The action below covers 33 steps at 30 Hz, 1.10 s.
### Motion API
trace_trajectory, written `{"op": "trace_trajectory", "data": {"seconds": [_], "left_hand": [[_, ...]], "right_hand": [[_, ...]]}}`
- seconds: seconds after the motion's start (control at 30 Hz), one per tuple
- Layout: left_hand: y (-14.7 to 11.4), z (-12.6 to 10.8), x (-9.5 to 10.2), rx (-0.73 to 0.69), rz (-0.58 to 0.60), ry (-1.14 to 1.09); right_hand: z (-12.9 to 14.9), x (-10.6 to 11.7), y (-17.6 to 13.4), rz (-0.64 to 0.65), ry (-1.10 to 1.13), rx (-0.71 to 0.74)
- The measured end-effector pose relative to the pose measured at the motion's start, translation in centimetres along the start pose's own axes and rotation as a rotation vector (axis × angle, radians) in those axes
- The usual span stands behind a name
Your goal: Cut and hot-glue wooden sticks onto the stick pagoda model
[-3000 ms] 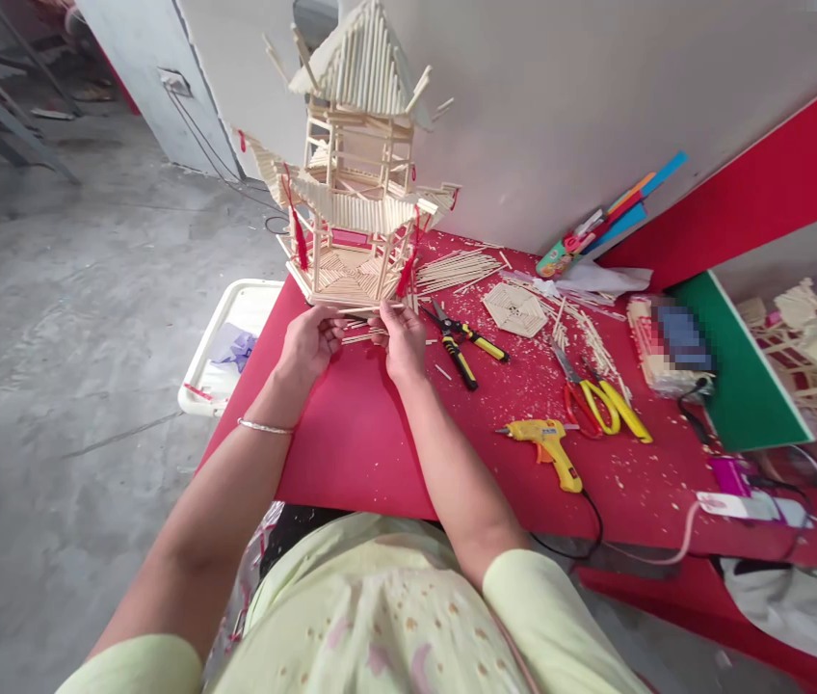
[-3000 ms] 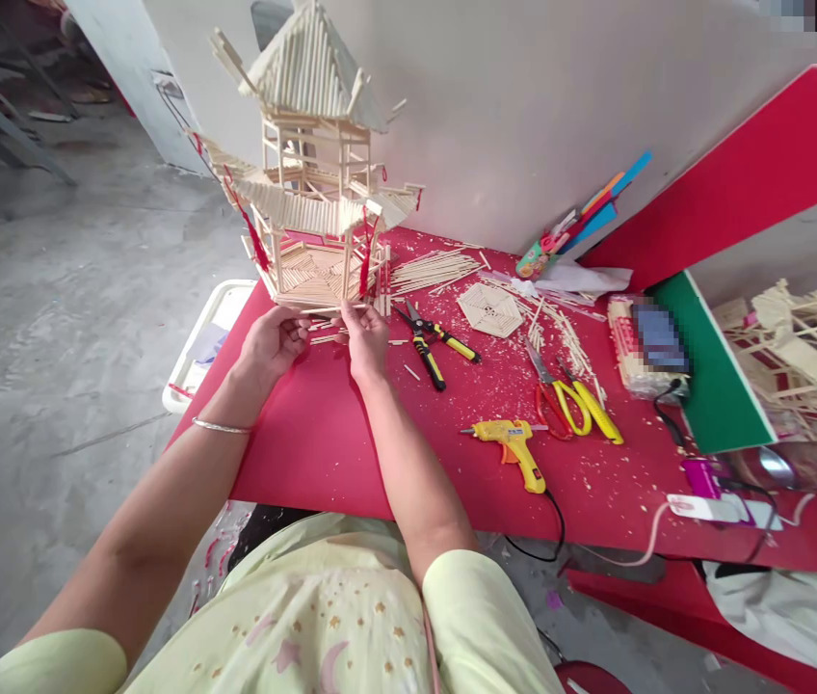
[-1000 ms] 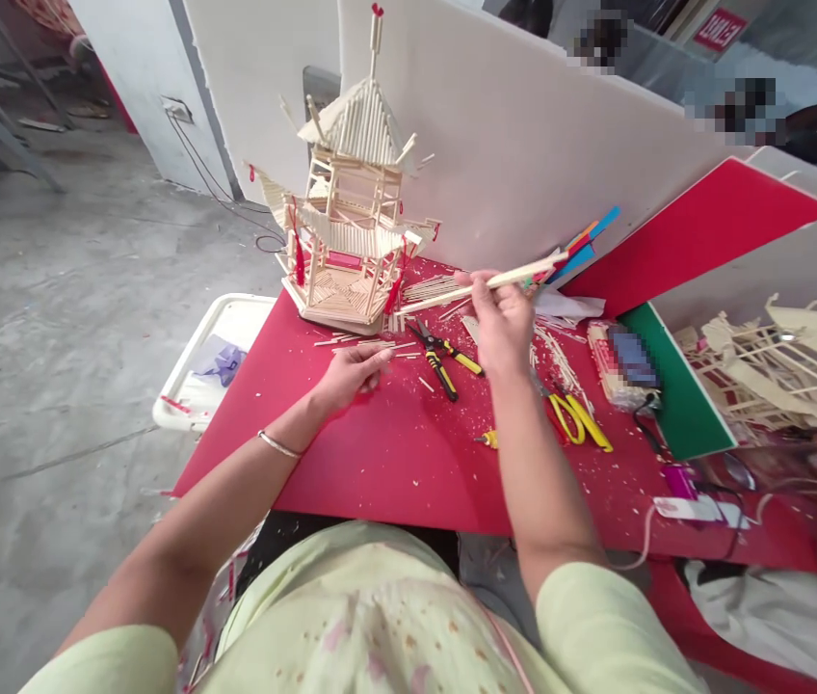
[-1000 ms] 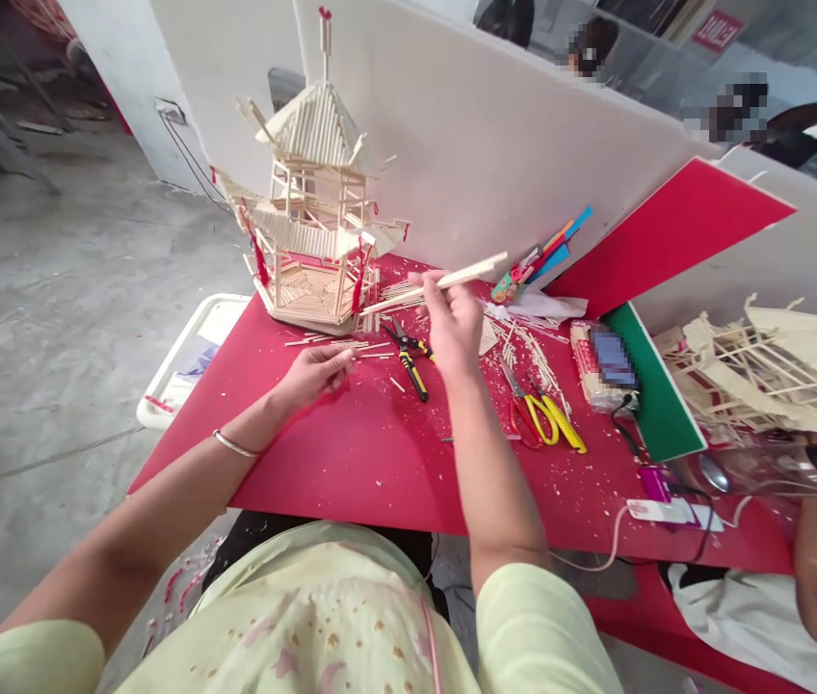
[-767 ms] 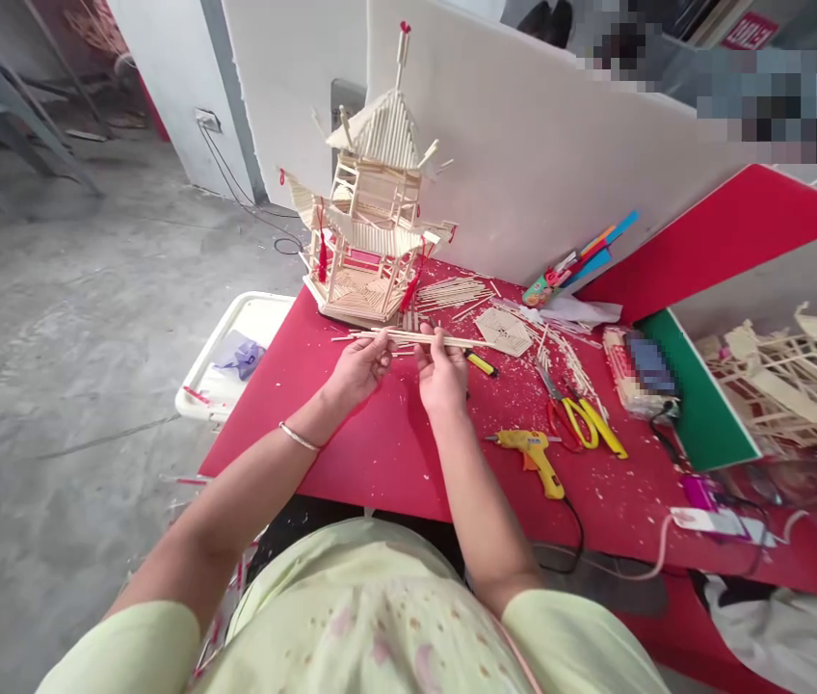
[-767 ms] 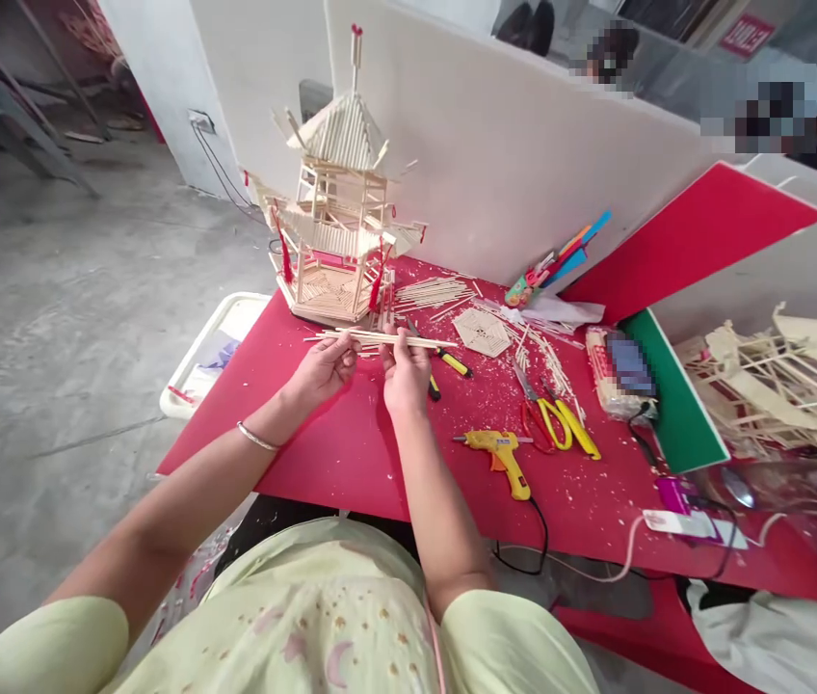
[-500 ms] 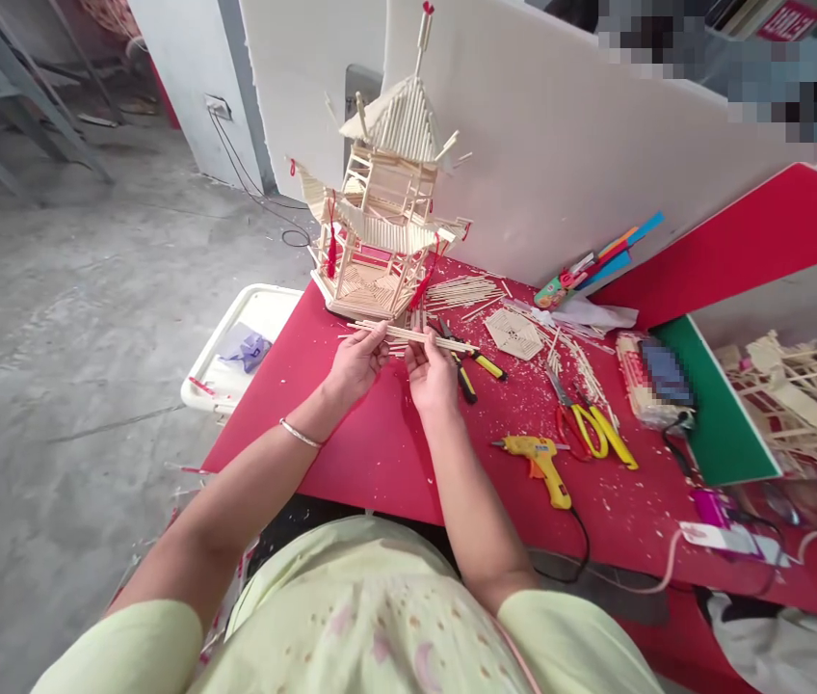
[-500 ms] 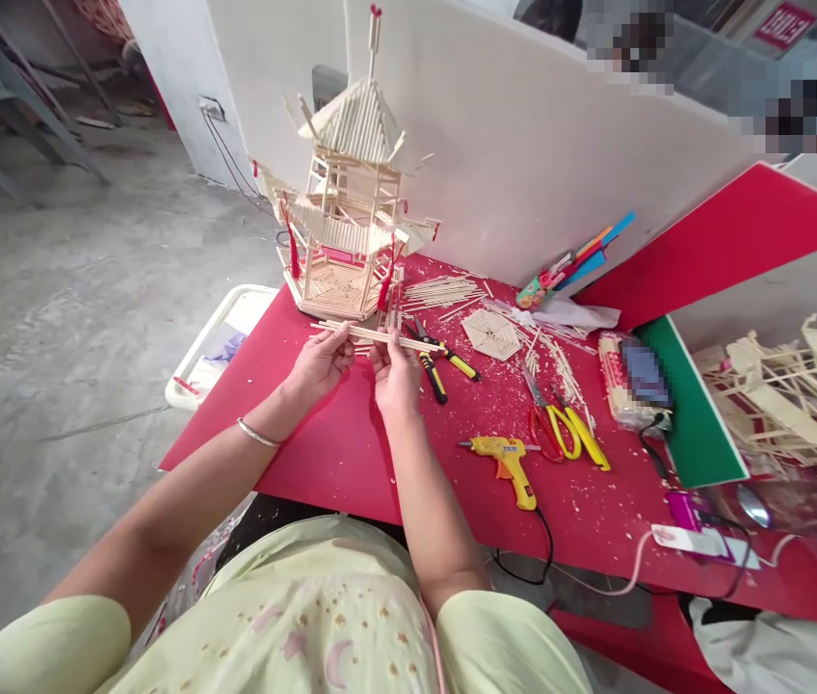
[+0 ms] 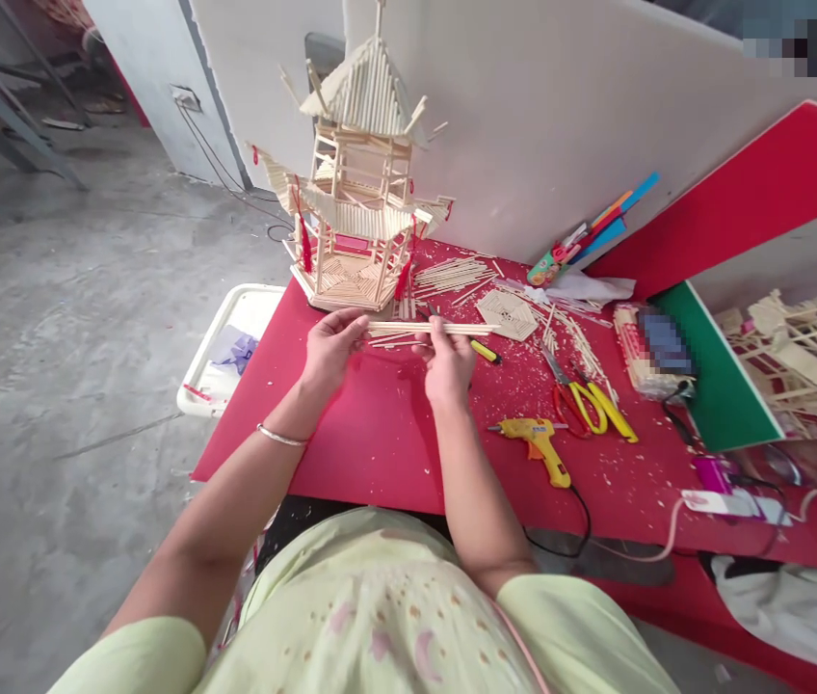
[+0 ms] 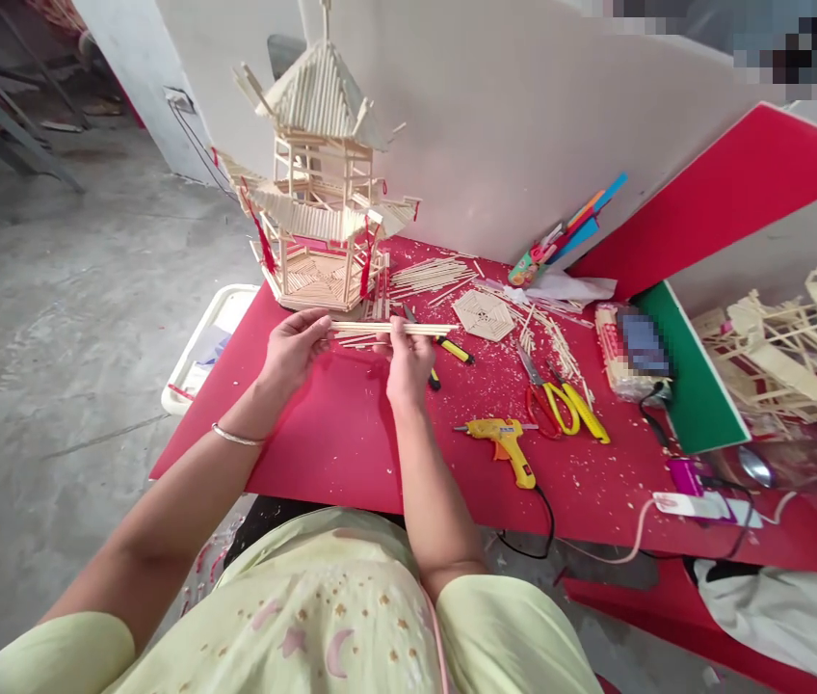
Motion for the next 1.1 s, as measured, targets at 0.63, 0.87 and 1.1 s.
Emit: {"op": "trace_trajectory", "data": {"seconds": [0.63, 0.87, 1.1], "left_hand": [[-3.6, 3.0, -2.2, -0.077, 0.685, 0.395], [-4.4, 2.2, -2.8, -0.044, 0.478, 0.241], [-4.4, 2.4, -3.1, -0.039, 0.530, 0.288]], "right_hand": [[4.1, -1.0, -4.7, 0.430, -0.944, 0.532], [4.0, -1.2, -5.0, 0.387, -1.007, 0.565], [4.0, -1.2, -5.0, 0.396, -0.989, 0.563]]}}
Point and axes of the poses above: each hand's wrist, its own y-axis towards the middle knuckle, its own x-axis out of the back of the hand, z = x × y, the point moved 5 cm from there along y, towards the middle knuckle, and after that the axes turned 9 degrees about -x, right-handed, at the moved point
